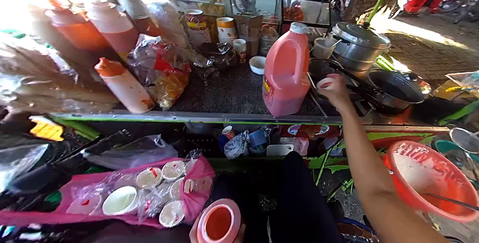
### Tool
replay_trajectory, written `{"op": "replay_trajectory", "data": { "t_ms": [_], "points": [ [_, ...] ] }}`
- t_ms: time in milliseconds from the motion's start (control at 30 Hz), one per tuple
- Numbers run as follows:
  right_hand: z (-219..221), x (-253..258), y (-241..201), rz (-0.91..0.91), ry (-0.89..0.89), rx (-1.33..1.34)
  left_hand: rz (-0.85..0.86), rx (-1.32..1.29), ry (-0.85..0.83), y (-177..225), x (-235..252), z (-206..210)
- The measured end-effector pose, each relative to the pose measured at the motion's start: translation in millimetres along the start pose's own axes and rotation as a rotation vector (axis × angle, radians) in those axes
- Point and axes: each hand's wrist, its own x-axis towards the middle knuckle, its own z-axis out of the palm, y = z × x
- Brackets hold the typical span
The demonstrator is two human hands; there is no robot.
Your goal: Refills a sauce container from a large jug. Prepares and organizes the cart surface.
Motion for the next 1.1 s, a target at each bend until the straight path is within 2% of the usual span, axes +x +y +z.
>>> {"op": "replay_trajectory", "data": {
  "t_ms": [33, 100, 167, 233, 333, 500, 567, 700, 800, 967, 1033, 1100],
  "points": [
    [-11, -19, 0, 0.039, 0.046, 0.133, 0.002, -0.016, 0.009, 2, 0, 2],
    [-26, -62, -5, 0.028, 0.015, 0.347, 0.015, -0.035, 0.035, 5, 1, 5],
    [-25, -100, -25, -0.043, -0.153, 0.432, 0.032, -0.066, 0.047, 6, 2, 8],
    [-10, -136, -55, -0.145, -0.433, 0.413, 0.05, -0.074, 0.051, 6, 3, 10],
    [34, -174, -97, -0.407, -0.814, 0.396, 0.075, -0.069, 0.03, 7, 4, 10],
    [96, -203, -166, -0.942, -1.126, 0.203, 0.099, -0.065, 0.027, 9, 6, 9],
    [107, -206, -186, -1.09, -1.193, 0.073, 0.084, -0.045, 0.028, 10, 5, 8],
    [114, -203, -216, -1.25, -1.337, -0.074, 0.075, -0.052, 0.018, 9, 5, 4],
    [117, -203, -223, -1.426, -1.333, -0.056, 0.104, -0.064, -0.025, 5, 7, 0],
    [118, -209, -225, -1.688, -1.261, -0.063, 0.106, -0.16, -0.236, 1, 14, -14],
    [119, -210, -226, -1.713, -1.248, -0.119, 0.119, -0.189, -0.265, -1, 15, -14],
    [117, -211, -231, -1.601, -1.306, -0.247, 0.139, -0.198, -0.257, -3, 16, -10]
  ]
}}
